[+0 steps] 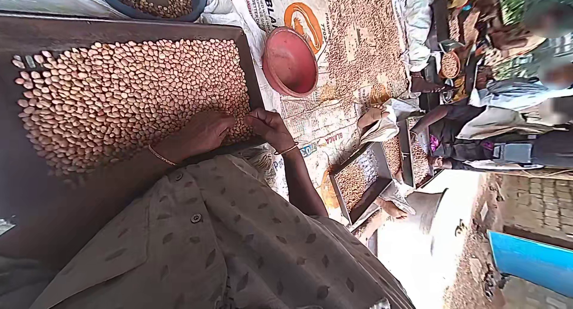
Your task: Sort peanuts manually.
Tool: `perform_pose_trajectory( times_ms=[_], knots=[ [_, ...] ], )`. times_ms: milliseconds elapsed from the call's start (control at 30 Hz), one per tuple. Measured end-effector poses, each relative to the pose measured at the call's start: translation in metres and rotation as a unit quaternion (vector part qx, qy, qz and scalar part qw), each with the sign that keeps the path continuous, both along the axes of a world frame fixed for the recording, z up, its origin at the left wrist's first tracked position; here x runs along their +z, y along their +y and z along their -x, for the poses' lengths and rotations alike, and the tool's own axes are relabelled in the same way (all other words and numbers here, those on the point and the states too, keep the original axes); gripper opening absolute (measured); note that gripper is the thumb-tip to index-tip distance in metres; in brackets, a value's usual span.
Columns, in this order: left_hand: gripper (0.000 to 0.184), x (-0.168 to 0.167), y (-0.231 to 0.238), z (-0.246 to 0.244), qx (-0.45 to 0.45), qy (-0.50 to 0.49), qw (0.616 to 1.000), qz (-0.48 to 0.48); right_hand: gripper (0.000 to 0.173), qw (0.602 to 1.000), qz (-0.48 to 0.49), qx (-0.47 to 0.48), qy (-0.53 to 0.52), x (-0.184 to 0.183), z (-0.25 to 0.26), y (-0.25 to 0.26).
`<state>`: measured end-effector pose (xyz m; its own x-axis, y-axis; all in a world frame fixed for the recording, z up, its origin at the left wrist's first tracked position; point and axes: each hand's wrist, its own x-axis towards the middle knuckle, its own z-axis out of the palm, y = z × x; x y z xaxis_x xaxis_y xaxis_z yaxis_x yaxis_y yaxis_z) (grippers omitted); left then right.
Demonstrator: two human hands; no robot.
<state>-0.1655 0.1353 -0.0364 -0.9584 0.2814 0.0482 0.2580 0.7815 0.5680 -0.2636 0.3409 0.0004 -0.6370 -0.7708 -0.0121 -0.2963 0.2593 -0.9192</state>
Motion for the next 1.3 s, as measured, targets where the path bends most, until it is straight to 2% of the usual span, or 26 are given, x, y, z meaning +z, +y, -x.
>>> perform_pose_trajectory(
  times_ms=[67,133,167,267,400,433,500,567,600,633,667,700,733,767,800,833,867,933,967,1000,1067,1100,1167,1233,1300],
  knots=[
    [0.007,-0.003,0.001,-0.003,0.016,-0.007,1.000,0.015,0.020,0.977,-0.172,0.024,0.123,0.006,-0.009,-0.008],
    [0.013,-0.006,0.001,-0.005,0.017,0.001,0.999,0.030,0.027,0.924,-0.339,0.029,0.172,0.015,-0.022,-0.024],
    [0.013,-0.007,0.001,-0.005,0.016,0.009,0.999,0.032,0.029,0.901,-0.392,0.032,0.184,0.018,-0.027,-0.032],
    [0.012,-0.008,0.003,-0.006,0.010,0.031,0.999,0.032,0.026,0.858,-0.465,0.041,0.214,0.021,-0.033,-0.047],
    [0.013,-0.006,0.004,-0.007,0.008,0.018,0.999,0.043,0.027,0.849,-0.488,0.064,0.192,0.023,-0.031,-0.053],
    [0.014,-0.006,0.004,-0.007,0.006,0.020,0.999,0.044,0.026,0.862,-0.468,0.063,0.181,0.021,-0.027,-0.050],
    [0.017,-0.008,0.005,-0.006,0.004,0.031,0.999,0.040,0.023,0.918,-0.365,0.049,0.149,0.014,-0.014,-0.036],
    [0.013,-0.012,0.004,-0.003,0.020,0.034,0.999,0.007,0.013,0.990,-0.130,0.020,0.058,0.013,-0.001,-0.016],
    [0.012,-0.011,0.002,-0.002,0.040,0.017,0.998,-0.043,0.006,0.998,0.023,0.012,-0.049,0.016,0.002,-0.007],
    [0.010,-0.008,-0.003,-0.001,0.064,0.000,0.989,-0.132,0.006,0.972,0.164,0.012,-0.169,0.020,0.003,0.001],
    [0.009,-0.008,-0.009,-0.001,0.088,-0.007,0.965,-0.246,0.008,0.928,0.262,0.025,-0.263,0.024,0.005,0.007],
    [0.011,-0.006,-0.015,0.000,0.108,-0.037,0.922,-0.371,0.011,0.897,0.309,0.036,-0.315,0.024,0.009,0.013],
    [0.016,-0.003,-0.019,0.001,0.128,-0.082,0.853,-0.499,0.014,0.891,0.314,0.028,-0.327,0.022,0.012,0.017],
    [0.019,0.004,-0.024,0.001,0.132,-0.132,0.790,-0.584,0.017,0.904,0.292,0.015,-0.312,0.018,0.013,0.020],
    [0.023,0.011,-0.029,0.000,0.127,-0.163,0.757,-0.620,0.021,0.926,0.250,0.000,-0.282,0.015,0.013,0.019],
    [0.028,0.015,-0.031,0.000,0.125,-0.177,0.751,-0.624,0.025,0.950,0.198,-0.013,-0.240,0.013,0.011,0.016],
    [0.030,0.018,-0.029,0.000,0.132,-0.176,0.772,-0.596,0.027,0.971,0.145,-0.017,-0.191,0.011,0.008,0.010],
    [0.032,0.020,-0.018,-0.001,0.150,-0.157,0.856,-0.469,0.026,0.999,0.016,0.031,-0.035,0.004,0.002,0.000],
    [0.031,0.020,-0.014,0.000,0.143,-0.152,0.896,-0.393,0.023,0.992,-0.085,0.068,0.062,0.005,-0.001,-0.004],
    [0.030,0.018,-0.010,0.001,0.138,-0.152,0.917,-0.342,0.021,0.967,-0.197,0.093,0.134,0.010,-0.006,-0.012],
    [0.029,0.015,-0.010,0.004,0.160,-0.175,0.914,-0.329,0.027,0.899,-0.387,0.103,0.176,0.019,-0.022,-0.033],
    [0.028,0.017,-0.012,0.005,0.182,-0.185,0.898,-0.354,0.028,0.876,-0.431,0.103,0.192,0.019,-0.026,-0.041],
    [0.027,0.022,-0.020,0.004,0.238,-0.204,0.832,-0.459,0.028,0.848,-0.471,0.115,0.214,0.018,-0.030,-0.050],
    [0.026,0.028,-0.034,0.001,0.287,-0.204,0.756,-0.551,0.027,0.842,-0.480,0.127,0.210,0.020,-0.032,-0.055],
    [0.027,0.032,-0.047,-0.002,0.320,-0.184,0.723,-0.584,0.026,0.842,-0.482,0.124,0.208,0.018,-0.032,-0.058]
  ],
)
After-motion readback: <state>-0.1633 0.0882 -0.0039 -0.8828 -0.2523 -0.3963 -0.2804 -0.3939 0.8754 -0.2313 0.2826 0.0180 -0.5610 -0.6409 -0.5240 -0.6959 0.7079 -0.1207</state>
